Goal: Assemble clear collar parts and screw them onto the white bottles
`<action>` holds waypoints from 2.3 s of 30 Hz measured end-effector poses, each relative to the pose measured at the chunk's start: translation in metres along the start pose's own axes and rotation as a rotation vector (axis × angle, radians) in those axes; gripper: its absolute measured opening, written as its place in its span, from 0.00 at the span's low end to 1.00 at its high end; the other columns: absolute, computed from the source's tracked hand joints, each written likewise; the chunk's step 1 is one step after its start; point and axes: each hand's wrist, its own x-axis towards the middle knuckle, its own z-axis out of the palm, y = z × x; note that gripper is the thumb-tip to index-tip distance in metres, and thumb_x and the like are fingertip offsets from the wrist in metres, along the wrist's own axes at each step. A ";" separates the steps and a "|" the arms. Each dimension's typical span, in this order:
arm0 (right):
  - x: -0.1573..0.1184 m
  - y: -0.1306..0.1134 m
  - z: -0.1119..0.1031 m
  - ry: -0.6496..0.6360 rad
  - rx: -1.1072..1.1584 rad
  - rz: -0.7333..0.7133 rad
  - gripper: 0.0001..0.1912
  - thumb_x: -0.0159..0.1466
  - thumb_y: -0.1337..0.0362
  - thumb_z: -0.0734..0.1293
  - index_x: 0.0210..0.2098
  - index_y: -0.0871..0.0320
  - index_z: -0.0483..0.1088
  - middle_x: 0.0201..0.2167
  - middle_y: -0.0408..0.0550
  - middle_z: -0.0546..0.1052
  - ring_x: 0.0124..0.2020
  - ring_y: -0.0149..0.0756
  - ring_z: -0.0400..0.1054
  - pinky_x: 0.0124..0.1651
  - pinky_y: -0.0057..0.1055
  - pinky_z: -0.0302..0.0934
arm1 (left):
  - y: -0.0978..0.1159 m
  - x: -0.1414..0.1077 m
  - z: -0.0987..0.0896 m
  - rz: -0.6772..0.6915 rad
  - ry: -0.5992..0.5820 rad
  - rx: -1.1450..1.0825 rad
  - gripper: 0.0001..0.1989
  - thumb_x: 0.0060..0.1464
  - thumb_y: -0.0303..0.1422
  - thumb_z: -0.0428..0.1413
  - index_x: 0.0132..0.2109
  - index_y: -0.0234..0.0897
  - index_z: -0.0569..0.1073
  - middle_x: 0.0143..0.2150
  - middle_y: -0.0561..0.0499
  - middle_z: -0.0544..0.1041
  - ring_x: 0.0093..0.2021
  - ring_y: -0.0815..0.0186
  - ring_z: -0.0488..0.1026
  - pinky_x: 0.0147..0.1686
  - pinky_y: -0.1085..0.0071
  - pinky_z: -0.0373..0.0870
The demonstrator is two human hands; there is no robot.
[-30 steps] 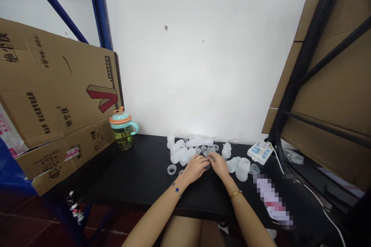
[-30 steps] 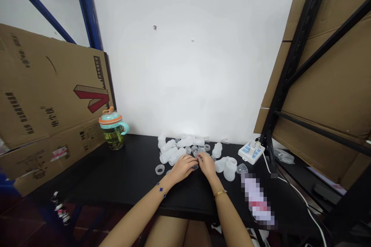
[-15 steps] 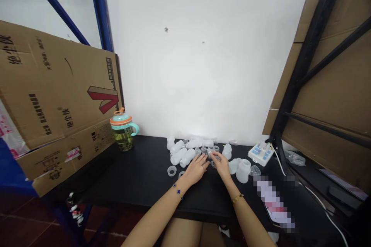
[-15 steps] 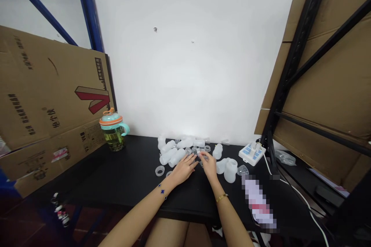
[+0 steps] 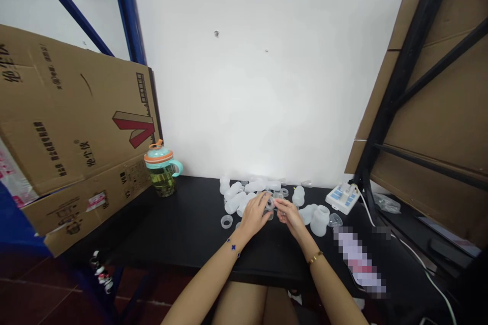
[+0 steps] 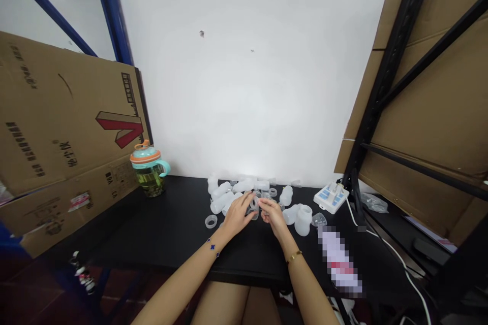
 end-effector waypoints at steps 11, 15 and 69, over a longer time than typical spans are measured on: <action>0.002 0.001 0.002 0.028 -0.113 -0.106 0.28 0.53 0.39 0.71 0.39 0.56 0.72 0.26 0.41 0.74 0.12 0.22 0.53 0.13 0.22 0.42 | 0.004 0.001 -0.006 -0.057 0.068 -0.168 0.20 0.62 0.34 0.55 0.61 0.45 0.67 0.57 0.46 0.74 0.56 0.57 0.73 0.53 0.59 0.74; -0.002 0.001 0.004 -0.021 -0.224 -0.165 0.28 0.58 0.35 0.65 0.33 0.56 0.71 0.16 0.37 0.68 0.10 0.23 0.50 0.13 0.23 0.42 | 0.002 0.002 -0.008 -0.157 0.118 -0.204 0.20 0.60 0.34 0.56 0.59 0.43 0.67 0.56 0.46 0.75 0.55 0.57 0.74 0.54 0.58 0.73; 0.002 0.017 0.001 -0.161 0.000 -0.081 0.28 0.49 0.60 0.79 0.50 0.54 0.77 0.46 0.52 0.80 0.41 0.41 0.73 0.40 0.33 0.64 | 0.004 0.002 -0.013 -0.124 0.111 -0.380 0.21 0.58 0.33 0.58 0.59 0.44 0.71 0.56 0.45 0.74 0.54 0.57 0.73 0.53 0.60 0.74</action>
